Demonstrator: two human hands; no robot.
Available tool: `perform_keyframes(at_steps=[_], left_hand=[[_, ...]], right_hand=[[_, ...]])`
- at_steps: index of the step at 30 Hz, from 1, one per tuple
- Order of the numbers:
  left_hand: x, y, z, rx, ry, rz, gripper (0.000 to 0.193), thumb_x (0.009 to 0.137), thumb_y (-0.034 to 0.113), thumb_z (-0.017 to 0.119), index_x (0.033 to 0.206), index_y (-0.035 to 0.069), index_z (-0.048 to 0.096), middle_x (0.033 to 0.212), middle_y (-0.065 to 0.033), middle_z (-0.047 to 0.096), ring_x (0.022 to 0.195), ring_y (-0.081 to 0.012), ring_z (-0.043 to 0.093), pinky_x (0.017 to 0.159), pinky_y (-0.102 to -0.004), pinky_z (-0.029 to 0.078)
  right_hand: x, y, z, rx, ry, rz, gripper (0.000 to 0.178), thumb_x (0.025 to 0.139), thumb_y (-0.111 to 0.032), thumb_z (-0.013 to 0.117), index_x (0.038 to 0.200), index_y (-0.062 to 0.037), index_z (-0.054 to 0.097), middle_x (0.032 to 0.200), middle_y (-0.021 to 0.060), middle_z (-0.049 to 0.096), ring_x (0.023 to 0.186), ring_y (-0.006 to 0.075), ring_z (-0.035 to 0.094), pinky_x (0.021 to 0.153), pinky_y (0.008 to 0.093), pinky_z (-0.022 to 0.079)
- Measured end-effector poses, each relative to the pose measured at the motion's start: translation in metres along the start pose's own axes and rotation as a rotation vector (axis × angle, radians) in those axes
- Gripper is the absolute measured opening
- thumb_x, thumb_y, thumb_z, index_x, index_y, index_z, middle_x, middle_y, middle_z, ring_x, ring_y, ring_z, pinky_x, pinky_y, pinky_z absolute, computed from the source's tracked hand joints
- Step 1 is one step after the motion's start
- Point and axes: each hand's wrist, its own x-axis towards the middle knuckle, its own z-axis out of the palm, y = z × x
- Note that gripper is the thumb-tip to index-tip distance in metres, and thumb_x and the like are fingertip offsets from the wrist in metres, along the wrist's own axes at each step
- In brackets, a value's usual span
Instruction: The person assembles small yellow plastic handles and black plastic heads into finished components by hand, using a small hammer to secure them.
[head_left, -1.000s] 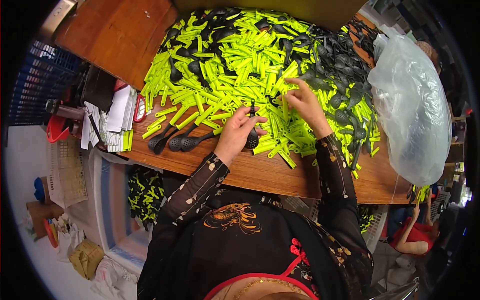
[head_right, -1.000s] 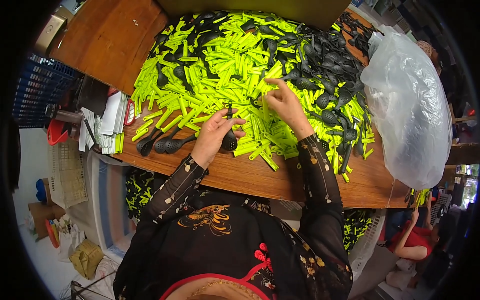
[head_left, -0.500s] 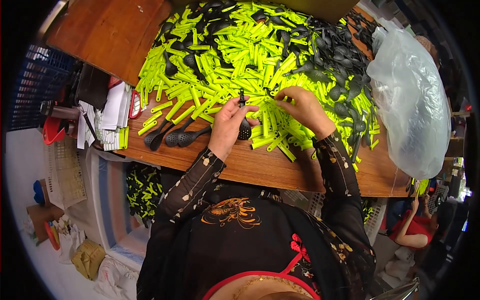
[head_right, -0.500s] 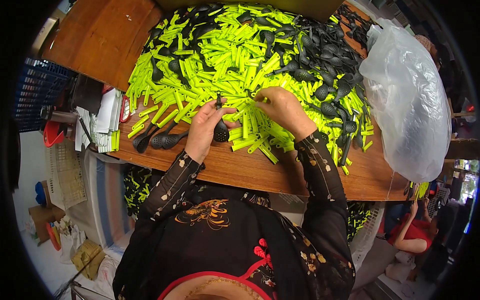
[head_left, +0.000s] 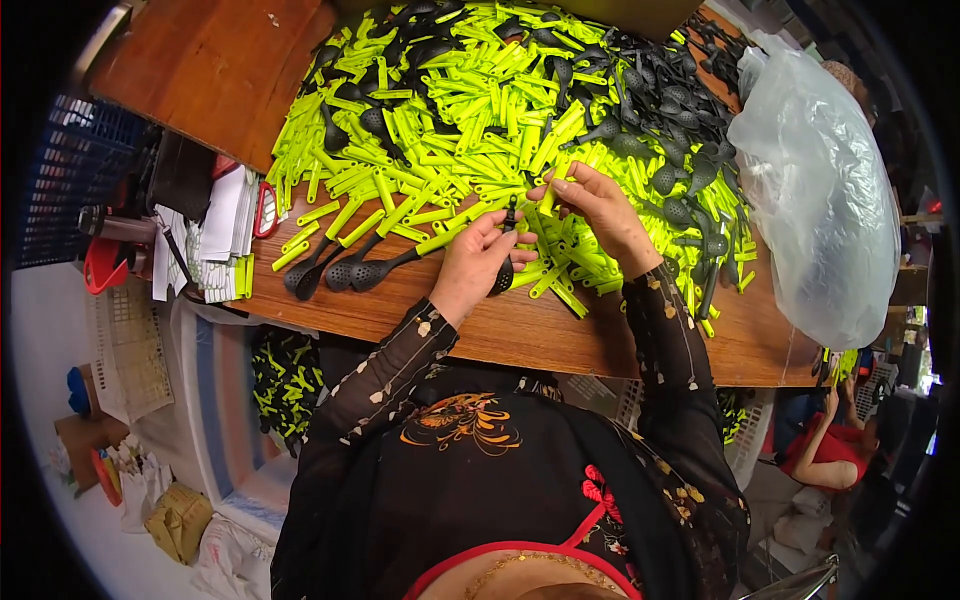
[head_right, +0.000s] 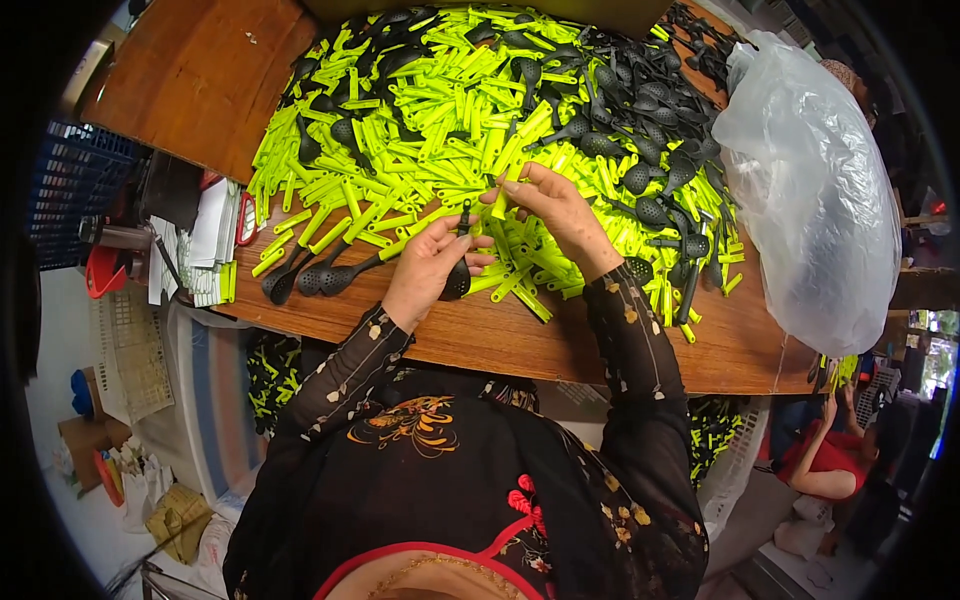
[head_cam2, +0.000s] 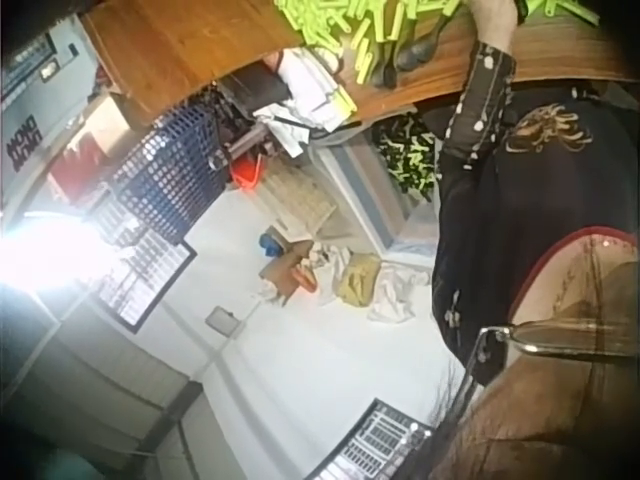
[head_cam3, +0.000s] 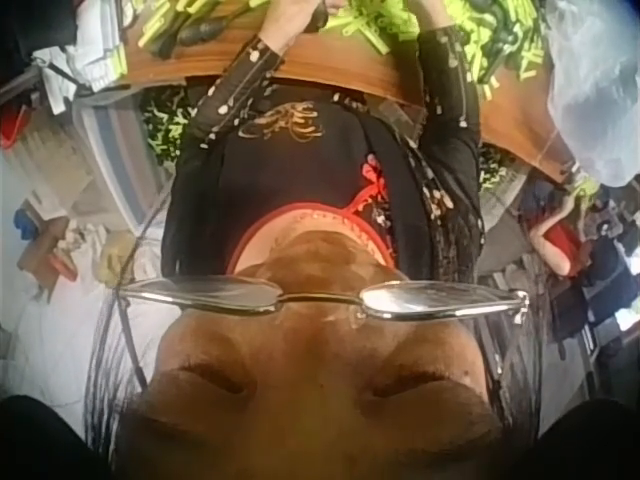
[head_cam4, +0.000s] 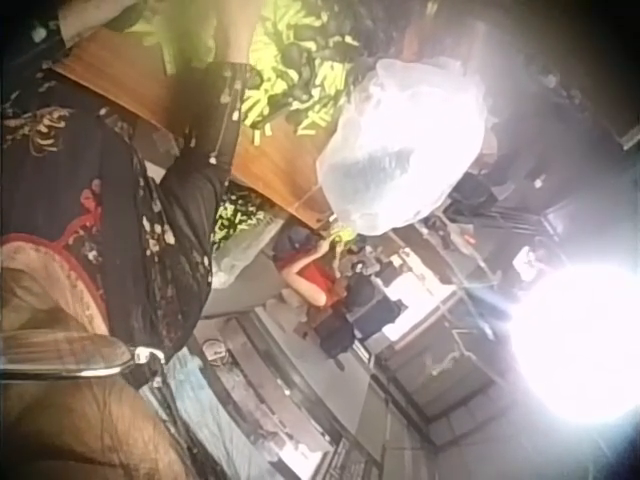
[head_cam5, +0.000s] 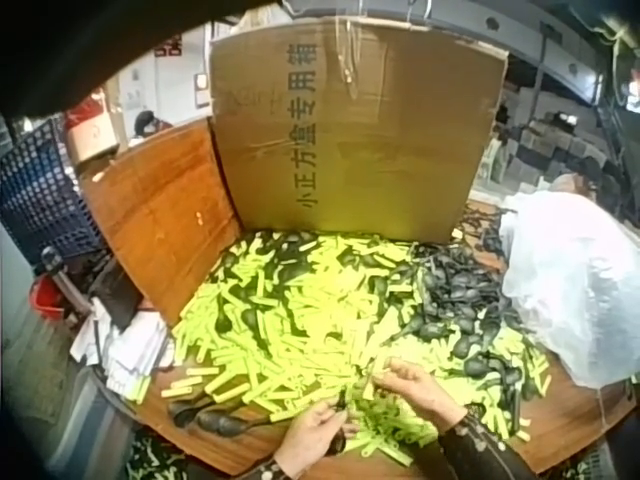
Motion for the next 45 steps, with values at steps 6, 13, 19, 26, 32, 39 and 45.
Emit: perform_keyframes(at_steps=[6, 13, 19, 26, 32, 39, 45], left_hand=[[0.0, 0.005, 0.006, 0.008, -0.012, -0.005, 0.038, 0.107, 0.012, 0.057, 0.142, 0.001, 0.052, 0.116, -0.0156, 0.072, 0.096, -0.0215, 0.075, 0.08, -0.0282, 0.06], [-0.006, 0.009, 0.008, 0.03, -0.017, -0.017, 0.038, 0.107, 0.012, 0.056, 0.143, 0.001, 0.051, 0.118, -0.0119, 0.072, 0.097, -0.0198, 0.074, 0.081, -0.0275, 0.059], [-0.005, 0.007, 0.008, 0.068, -0.045, 0.003, 0.037, 0.108, 0.013, 0.055, 0.143, 0.001, 0.051, 0.119, -0.0107, 0.071, 0.098, -0.0184, 0.074, 0.082, -0.0269, 0.057], [-0.009, 0.009, 0.012, 0.112, -0.067, 0.054, 0.035, 0.108, 0.014, 0.055, 0.141, 0.0, 0.052, 0.12, -0.0103, 0.071, 0.1, -0.0179, 0.073, 0.082, -0.0262, 0.057], [-0.002, 0.021, 0.016, 0.185, -0.026, 0.155, 0.023, 0.109, 0.015, 0.053, 0.12, -0.002, 0.065, 0.1, -0.0029, 0.072, 0.087, -0.0095, 0.07, 0.078, -0.024, 0.055], [-0.015, 0.01, 0.01, 0.527, 0.022, 0.358, 0.018, 0.105, 0.013, 0.058, 0.108, -0.002, 0.068, 0.084, -0.0031, 0.072, 0.075, -0.0099, 0.065, 0.068, -0.0275, 0.051], [-0.024, 0.048, 0.005, -0.069, -0.413, -0.184, 0.032, 0.11, 0.023, 0.053, 0.129, -0.003, 0.059, 0.107, -0.0107, 0.072, 0.092, -0.0199, 0.073, 0.086, -0.0324, 0.058]], right_hand=[[-0.001, 0.004, 0.011, 0.083, -0.016, -0.065, 0.022, 0.102, -0.021, 0.065, 0.117, -0.0057, 0.066, 0.111, 0.0056, 0.075, 0.092, 0.0076, 0.062, 0.08, 0.0231, 0.048], [-0.001, 0.008, 0.027, 0.096, 0.075, -0.207, 0.03, 0.096, -0.011, 0.074, 0.123, -0.004, 0.062, 0.108, 0.0, 0.07, 0.095, 0.0081, 0.065, 0.08, 0.0233, 0.051], [-0.001, 0.009, 0.021, 0.102, 0.041, -0.157, 0.029, 0.097, -0.009, 0.073, 0.123, -0.0045, 0.061, 0.115, 0.0005, 0.068, 0.1, 0.0092, 0.065, 0.084, 0.0265, 0.053], [-0.002, 0.003, 0.025, 0.075, 0.008, -0.126, 0.028, 0.097, -0.008, 0.071, 0.122, -0.0041, 0.061, 0.116, 0.001, 0.068, 0.101, 0.0111, 0.066, 0.086, 0.0277, 0.054], [-0.016, 0.012, 0.05, -0.015, 0.169, -0.296, 0.03, 0.099, -0.004, 0.068, 0.126, -0.002, 0.056, 0.114, 0.0119, 0.073, 0.112, 0.0167, 0.069, 0.092, 0.0301, 0.056], [-0.034, 0.008, 0.053, 0.109, 0.091, -0.152, 0.02, 0.097, -0.004, 0.071, 0.115, -0.0006, 0.065, 0.107, 0.0083, 0.073, 0.097, 0.0131, 0.07, 0.086, 0.0261, 0.056], [-0.036, -0.01, 0.041, 0.342, -0.043, 0.015, 0.017, 0.092, 0.0, 0.073, 0.108, -0.0038, 0.066, 0.103, 0.008, 0.075, 0.096, 0.0142, 0.071, 0.09, 0.0291, 0.055]])
